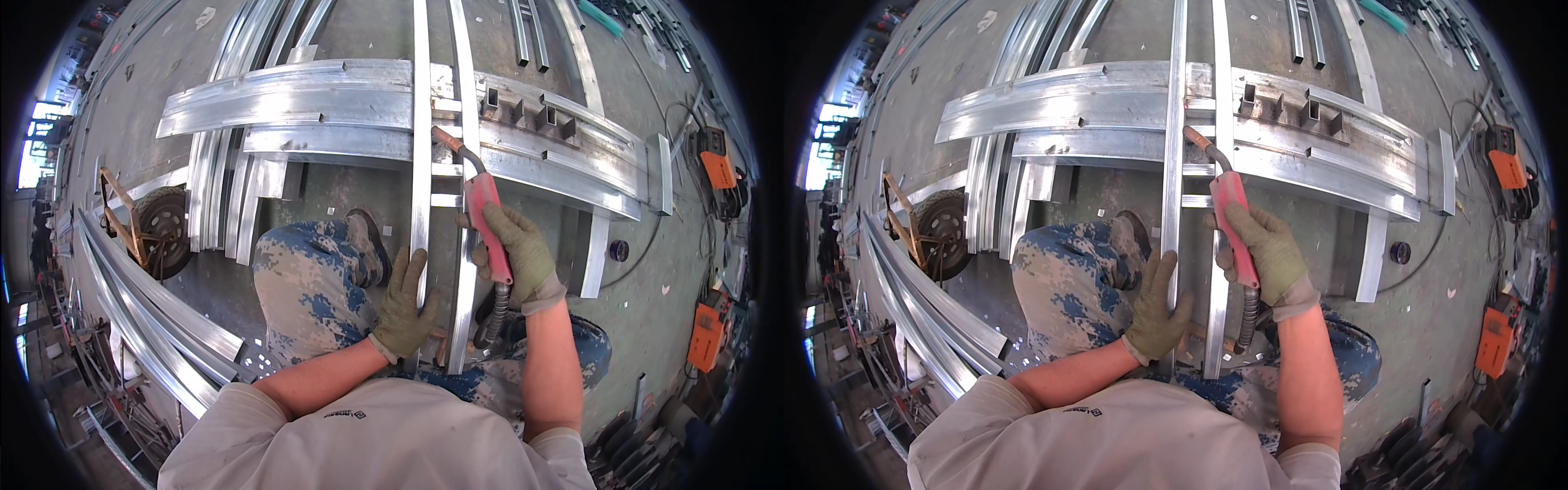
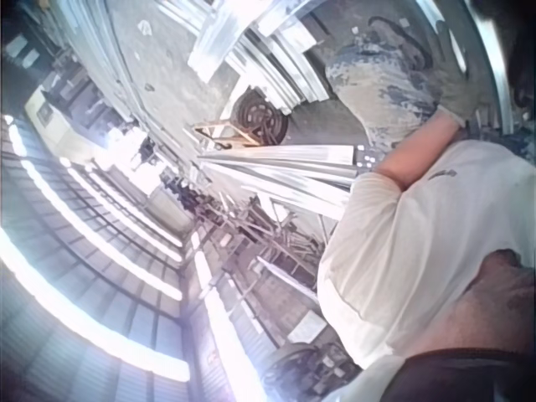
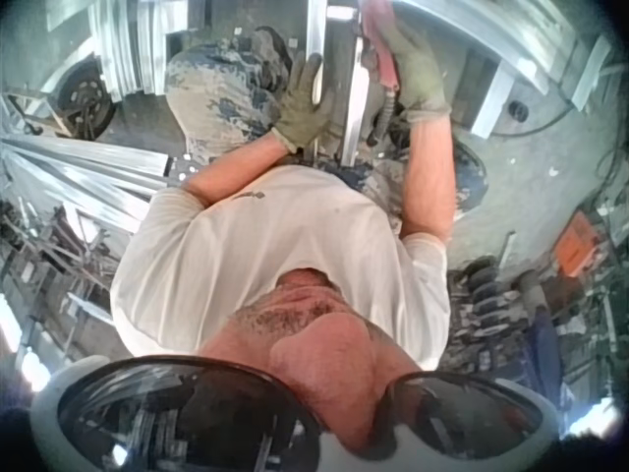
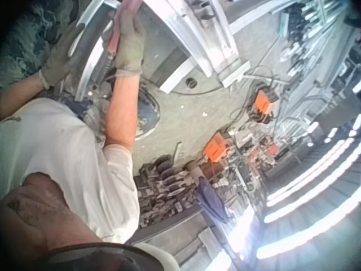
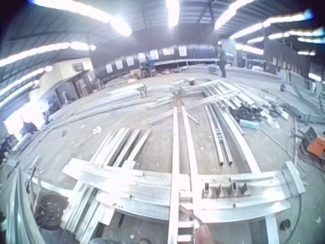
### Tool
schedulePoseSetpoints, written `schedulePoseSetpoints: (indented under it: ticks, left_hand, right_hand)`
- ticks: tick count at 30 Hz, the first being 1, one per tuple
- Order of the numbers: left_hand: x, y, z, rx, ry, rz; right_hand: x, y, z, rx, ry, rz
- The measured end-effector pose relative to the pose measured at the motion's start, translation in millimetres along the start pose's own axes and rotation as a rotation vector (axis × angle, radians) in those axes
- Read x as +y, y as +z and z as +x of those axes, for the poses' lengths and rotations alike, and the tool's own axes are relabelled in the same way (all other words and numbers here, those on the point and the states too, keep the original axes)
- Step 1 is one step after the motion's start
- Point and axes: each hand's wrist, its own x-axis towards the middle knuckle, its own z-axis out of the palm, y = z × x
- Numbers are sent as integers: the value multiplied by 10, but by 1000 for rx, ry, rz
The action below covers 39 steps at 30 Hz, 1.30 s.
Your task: The person welds metal bars together using a handheld welding torch, creating sparks as they join the pieces. They reposition the bars and continue welding at multiple joints to assemble a metal frame structure.
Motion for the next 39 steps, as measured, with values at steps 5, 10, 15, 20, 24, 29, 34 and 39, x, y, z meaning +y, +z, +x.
schedulePoseSetpoints:
  ticks: [5,10,15,20,24,29,34,39]
  left_hand:
    - [31,44,-13,12,-4,-24]
    - [26,5,14,-11,14,-11]
    - [17,5,23,-13,11,-14]
    - [36,10,39,-12,-21,-7]
    - [32,20,41,-6,-20,-4]
    - [11,-2,26,-18,-4,-16]
    - [-4,9,27,-2,11,-13]
    - [9,25,29,9,-12,-4]
  right_hand:
    - [3,-6,9,0,5,11]
    - [24,-18,32,-3,-25,2]
    - [10,22,24,8,-22,-1]
    - [-2,37,11,3,-9,-23]
    - [3,38,-33,6,-13,-63]
    - [-2,61,-32,15,-1,-48]
    - [-5,31,1,-8,0,-20]
    - [-16,-7,-25,-43,0,-8]
